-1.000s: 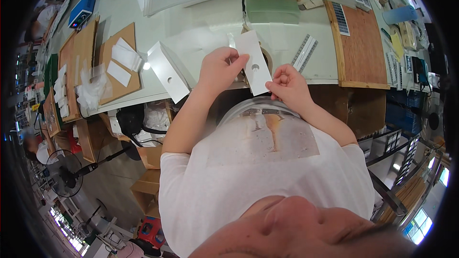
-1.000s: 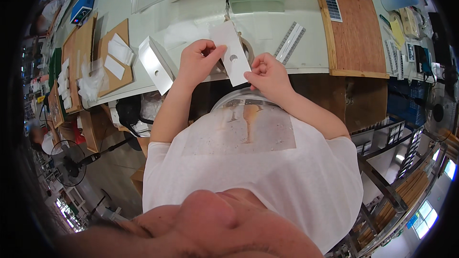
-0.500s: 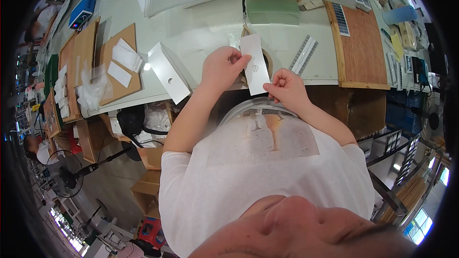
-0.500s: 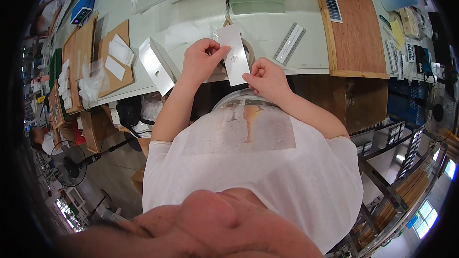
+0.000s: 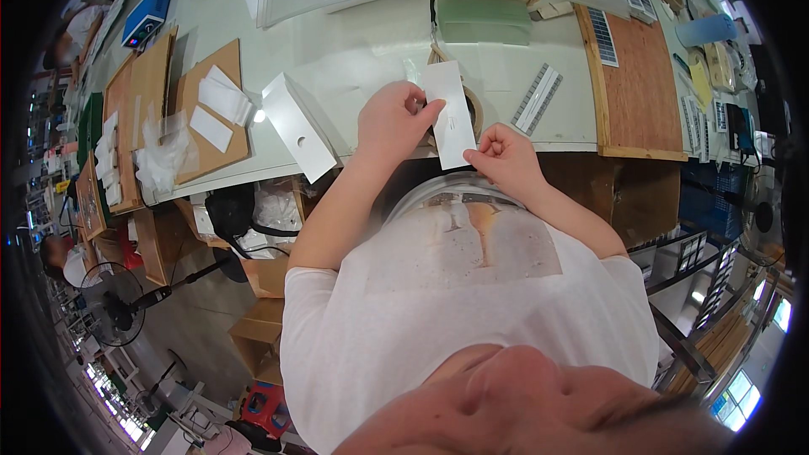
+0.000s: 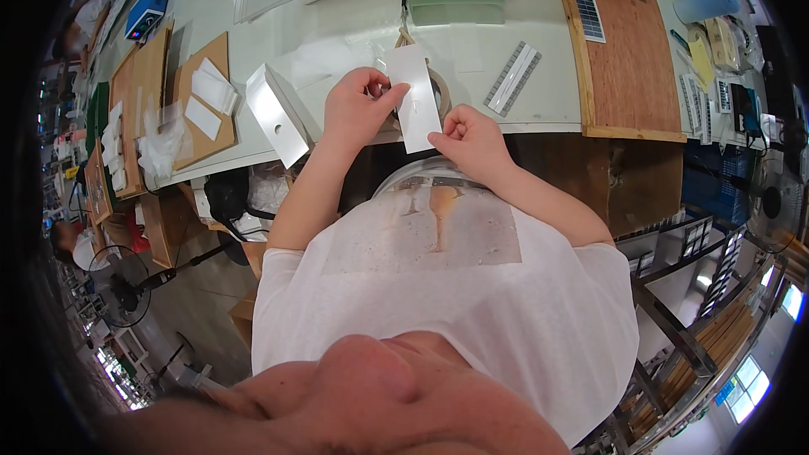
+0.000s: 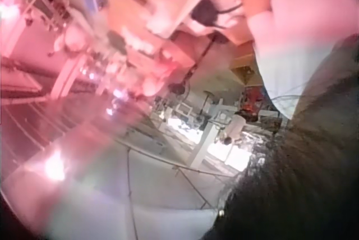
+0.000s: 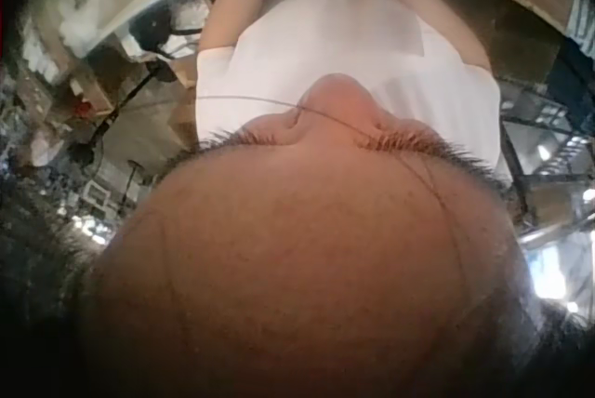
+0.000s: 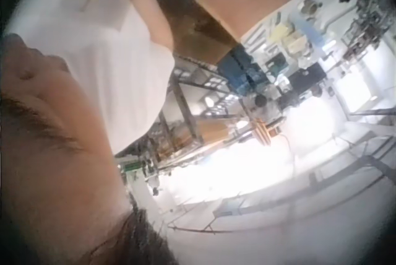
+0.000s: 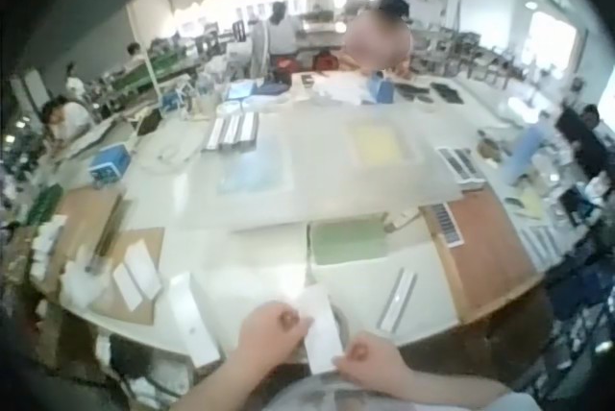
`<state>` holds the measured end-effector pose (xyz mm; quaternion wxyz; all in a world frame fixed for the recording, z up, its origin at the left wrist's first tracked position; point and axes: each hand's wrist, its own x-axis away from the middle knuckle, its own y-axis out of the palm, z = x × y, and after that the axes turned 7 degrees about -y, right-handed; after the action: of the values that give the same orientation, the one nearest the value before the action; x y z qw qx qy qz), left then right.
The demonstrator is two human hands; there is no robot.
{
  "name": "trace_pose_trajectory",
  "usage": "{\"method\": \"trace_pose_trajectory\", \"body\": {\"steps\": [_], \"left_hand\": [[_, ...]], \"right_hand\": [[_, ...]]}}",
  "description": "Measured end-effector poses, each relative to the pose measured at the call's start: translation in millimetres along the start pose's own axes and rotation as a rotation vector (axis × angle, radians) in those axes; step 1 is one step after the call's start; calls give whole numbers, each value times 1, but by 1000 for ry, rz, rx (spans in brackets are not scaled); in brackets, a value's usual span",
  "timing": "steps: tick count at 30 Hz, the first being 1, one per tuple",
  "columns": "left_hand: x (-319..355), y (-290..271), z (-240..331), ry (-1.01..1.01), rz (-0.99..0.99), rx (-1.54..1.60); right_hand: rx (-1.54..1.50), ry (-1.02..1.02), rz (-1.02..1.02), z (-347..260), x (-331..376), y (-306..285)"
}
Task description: Assembling small solar panel units by placing panels into white plastic housings at a factory workbench.
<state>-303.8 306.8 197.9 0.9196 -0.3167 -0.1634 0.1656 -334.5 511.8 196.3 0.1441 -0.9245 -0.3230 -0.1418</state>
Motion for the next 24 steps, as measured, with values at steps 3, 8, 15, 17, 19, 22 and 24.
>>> {"method": "trace_pose_trajectory", "body": {"steps": [3, 8, 15, 17, 19, 22, 24], "left_hand": [[0, 4, -1, 104, 158, -72], [-12, 9, -14, 721, 310, -90], [-16, -17, -12, 795, 196, -106], [-9, -33, -11, 779, 65, -53], [2, -39, -11, 683, -6, 118], [22, -37, -19, 292, -168, 417], [27, -33, -31, -77, -213, 475]], "right_hand": [[325, -309, 21, -2, 5, -2], [732, -974, -55, -6, 1, -8], [858, -1355, 96, 1, -4, -17], [749, -1454, 215, -9, -3, -20], [397, -1186, 425, -19, 3, -19], [-239, -638, 367, -17, -2, -9], [-454, -209, 293, -11, -11, -9]]}}
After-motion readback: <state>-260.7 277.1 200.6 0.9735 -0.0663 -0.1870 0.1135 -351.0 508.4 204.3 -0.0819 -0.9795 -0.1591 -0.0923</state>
